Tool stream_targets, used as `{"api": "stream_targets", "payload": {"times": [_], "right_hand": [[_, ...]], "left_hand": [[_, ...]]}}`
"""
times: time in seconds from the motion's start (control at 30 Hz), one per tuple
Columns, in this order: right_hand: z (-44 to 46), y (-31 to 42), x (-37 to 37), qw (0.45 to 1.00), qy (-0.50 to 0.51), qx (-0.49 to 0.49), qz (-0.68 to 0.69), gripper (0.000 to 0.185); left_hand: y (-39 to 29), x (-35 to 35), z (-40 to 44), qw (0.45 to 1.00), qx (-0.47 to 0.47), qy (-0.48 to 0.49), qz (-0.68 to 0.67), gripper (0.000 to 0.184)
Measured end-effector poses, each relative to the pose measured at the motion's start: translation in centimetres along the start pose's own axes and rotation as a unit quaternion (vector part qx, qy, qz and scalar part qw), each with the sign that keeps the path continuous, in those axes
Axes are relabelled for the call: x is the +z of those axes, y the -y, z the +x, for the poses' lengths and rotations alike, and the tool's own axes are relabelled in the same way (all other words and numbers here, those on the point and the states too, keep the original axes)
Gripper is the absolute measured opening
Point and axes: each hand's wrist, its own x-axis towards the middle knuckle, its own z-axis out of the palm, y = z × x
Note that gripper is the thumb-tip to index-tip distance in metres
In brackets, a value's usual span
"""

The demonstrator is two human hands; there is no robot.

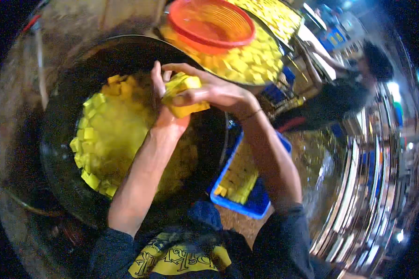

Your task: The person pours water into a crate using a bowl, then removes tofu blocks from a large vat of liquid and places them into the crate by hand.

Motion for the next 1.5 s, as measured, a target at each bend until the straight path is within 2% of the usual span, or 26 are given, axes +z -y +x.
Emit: {"api": "stream_targets", "payload": {"times": [0.03, 0.1, 0.13, 0.2, 0.27, 0.33, 0.4, 0.43, 0.47, 0.53, 0.6, 0.67, 0.7, 0.77, 0.8, 0.87, 0.9, 1.0, 1.03, 1.13, 1.17, 1.27, 1.33, 1.4, 1.43, 1.5], "right_hand": [[-2.9, -0.1, -0.3, 0.999, -0.047, -0.023, 0.002, 0.077], [-9.6, -0.2, -1.1, 0.991, -0.127, -0.036, 0.005, 0.077], [-13.0, -1.0, -0.9, 0.983, -0.174, -0.040, 0.029, 0.077], [-19.7, -4.6, -1.2, 0.964, -0.249, -0.043, 0.078, 0.078], [-25.6, -9.9, 0.0, 0.932, -0.316, 0.003, 0.180, 0.074], [-30.2, -18.9, 1.7, 0.905, -0.331, 0.004, 0.269, 0.065], [-38.0, -33.4, 4.4, 0.802, -0.408, 0.148, 0.409, 0.056], [-38.7, -34.3, 5.7, 0.760, -0.414, 0.157, 0.475, 0.054], [-39.2, -35.2, 7.0, 0.713, -0.416, 0.166, 0.540, 0.052], [-41.1, -37.6, 8.0, 0.681, -0.419, 0.172, 0.575, 0.048], [-43.0, -39.5, 8.3, 0.681, -0.413, 0.166, 0.582, 0.044], [-44.4, -39.5, 8.2, 0.663, -0.451, 0.197, 0.565, 0.042], [-44.5, -40.0, 7.8, 0.677, -0.446, 0.196, 0.552, 0.041], [-44.1, -40.3, 6.8, 0.695, -0.447, 0.256, 0.502, 0.041], [-44.4, -41.3, 6.7, 0.711, -0.428, 0.254, 0.497, 0.041], [-43.8, -42.0, 6.3, 0.707, -0.425, 0.315, 0.469, 0.044], [-43.5, -42.7, 6.2, 0.718, -0.416, 0.325, 0.453, 0.045], [-42.6, -44.1, 6.2, 0.748, -0.402, 0.366, 0.382, 0.048], [-42.3, -44.2, 6.2, 0.762, -0.410, 0.412, 0.286, 0.051], [-41.3, -48.1, 7.5, 0.725, -0.427, 0.525, 0.125, 0.074], [-40.2, -48.1, 8.4, 0.677, -0.436, 0.592, -0.018, 0.084], [-37.6, -48.3, 10.2, 0.626, -0.363, 0.674, -0.148, 0.088], [-37.8, -48.8, 10.4, 0.647, -0.331, 0.676, -0.122, 0.084], [-38.8, -51.1, 9.1, 0.694, -0.158, 0.695, -0.098, 0.075], [-38.4, -49.2, 8.5, 0.703, -0.182, 0.667, -0.169, 0.067], [-37.9, -50.6, 7.9, 0.788, -0.168, 0.575, -0.142, 0.056]], "left_hand": [[2.1, 1.4, -0.7, 0.999, -0.032, -0.004, 0.010, 0.060], [7.2, 3.8, -2.5, 0.997, -0.076, -0.009, 0.022, 0.062], [10.0, 4.6, -4.0, 0.977, -0.052, -0.006, 0.204, 0.071], [14.6, 5.1, -6.6, 0.837, 0.002, 0.008, 0.547, 0.092], [15.9, 4.8, -8.4, 0.782, -0.009, 0.069, 0.620, 0.095], [15.8, 3.0, -7.3, 0.664, 0.204, 0.120, 0.710, 0.082], [15.3, 2.1, -6.8, 0.625, 0.309, 0.184, 0.692, 0.057], [15.8, 2.3, -7.5, 0.634, 0.324, 0.235, 0.662, 0.035], [16.7, 2.3, -8.4, 0.639, 0.268, 0.297, 0.656, 0.024], [22.0, -1.8, -10.9, 0.632, 0.133, 0.335, 0.686, 0.014], [29.1, -10.8, -12.3, 0.531, -0.048, 0.360, 0.766, 0.019], [35.3, -20.9, -13.5, 0.436, -0.102, 0.410, 0.795, 0.030], [37.6, -24.3, -13.2, 0.437, -0.109, 0.417, 0.789, 0.030], [40.7, -28.6, -13.0, 0.304, -0.162, 0.528, 0.776, 0.046], [42.1, -30.1, -13.1, 0.308, -0.172, 0.530, 0.771, 0.046], [44.2, -32.6, -13.0, 0.146, -0.177, 0.592, 0.772, 0.054], [45.4, -34.9, -13.3, 0.103, -0.211, 0.590, 0.772, 0.055], [44.9, -35.1, -13.5, 0.086, -0.236, 0.586, 0.771, 0.048], [44.1, -34.4, -13.4, 0.082, -0.236, 0.585, 0.772, 0.048], [41.4, -31.7, -12.7, 0.084, -0.227, 0.596, 0.766, 0.043], [40.9, -31.6, -12.6, 0.088, -0.239, 0.606, 0.753, 0.041], [39.9, -31.6, -12.6, 0.093, -0.256, 0.616, 0.739, 0.039], [39.6, -32.6, -12.6, 0.093, -0.259, 0.615, 0.739, 0.039], [39.8, -35.2, -12.9, 0.204, -0.288, 0.579, 0.735, 0.031], [39.5, -34.9, -13.2, 0.205, -0.288, 0.575, 0.738, 0.031], [39.6, -32.3, -13.1, 0.215, -0.358, 0.514, 0.749, 0.030]]}}
